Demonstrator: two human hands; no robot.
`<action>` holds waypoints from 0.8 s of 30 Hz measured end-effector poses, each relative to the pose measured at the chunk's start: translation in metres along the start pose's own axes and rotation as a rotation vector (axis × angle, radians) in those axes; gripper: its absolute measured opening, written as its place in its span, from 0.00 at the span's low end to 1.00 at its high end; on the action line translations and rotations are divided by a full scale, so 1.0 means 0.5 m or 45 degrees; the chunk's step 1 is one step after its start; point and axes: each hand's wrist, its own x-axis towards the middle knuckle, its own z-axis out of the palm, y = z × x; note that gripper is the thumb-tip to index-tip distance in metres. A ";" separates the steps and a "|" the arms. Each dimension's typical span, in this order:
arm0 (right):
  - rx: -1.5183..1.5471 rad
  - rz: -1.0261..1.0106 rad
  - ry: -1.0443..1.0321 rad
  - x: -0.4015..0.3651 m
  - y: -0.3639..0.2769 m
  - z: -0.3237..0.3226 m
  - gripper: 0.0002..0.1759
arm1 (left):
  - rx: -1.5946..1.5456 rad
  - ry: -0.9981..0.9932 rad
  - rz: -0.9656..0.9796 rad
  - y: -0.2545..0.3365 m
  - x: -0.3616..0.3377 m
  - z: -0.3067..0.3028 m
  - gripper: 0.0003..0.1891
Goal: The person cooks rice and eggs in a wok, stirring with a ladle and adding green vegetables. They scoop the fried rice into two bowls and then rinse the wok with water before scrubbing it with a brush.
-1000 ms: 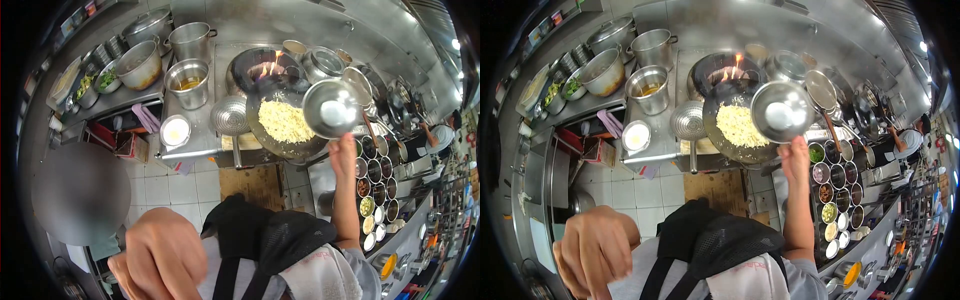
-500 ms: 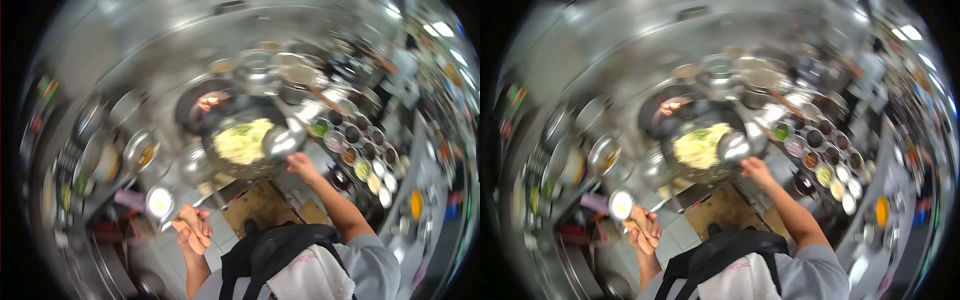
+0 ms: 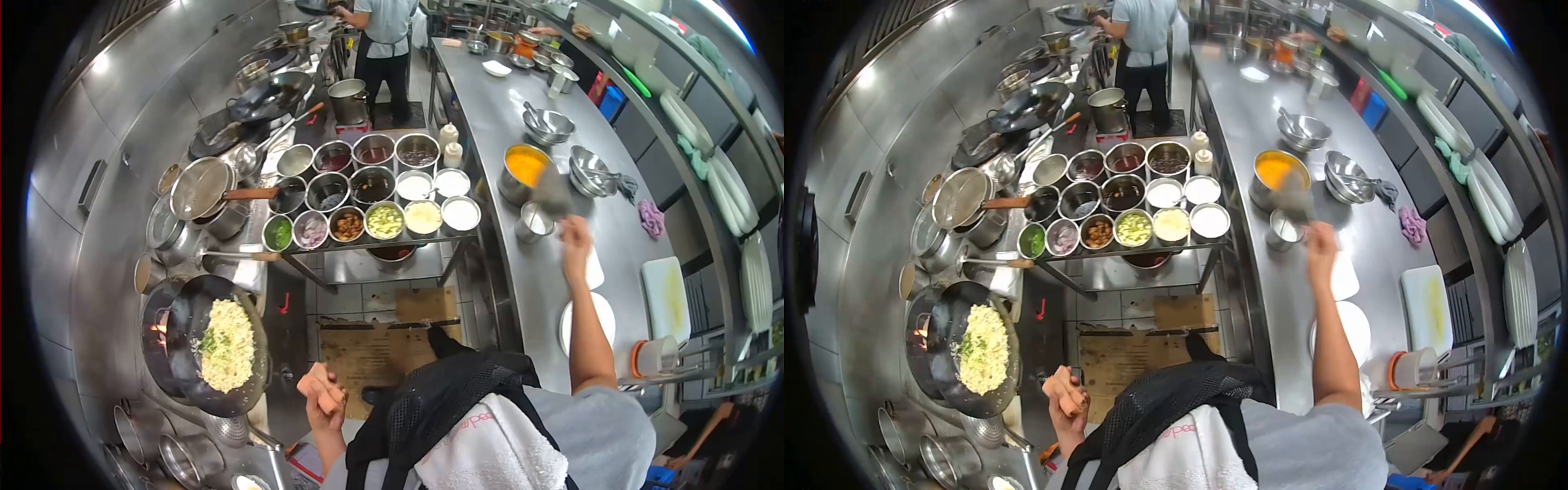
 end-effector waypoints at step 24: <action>-0.139 -0.037 -0.863 0.503 0.210 0.494 0.32 | 0.937 0.703 0.116 -0.228 0.141 0.008 0.20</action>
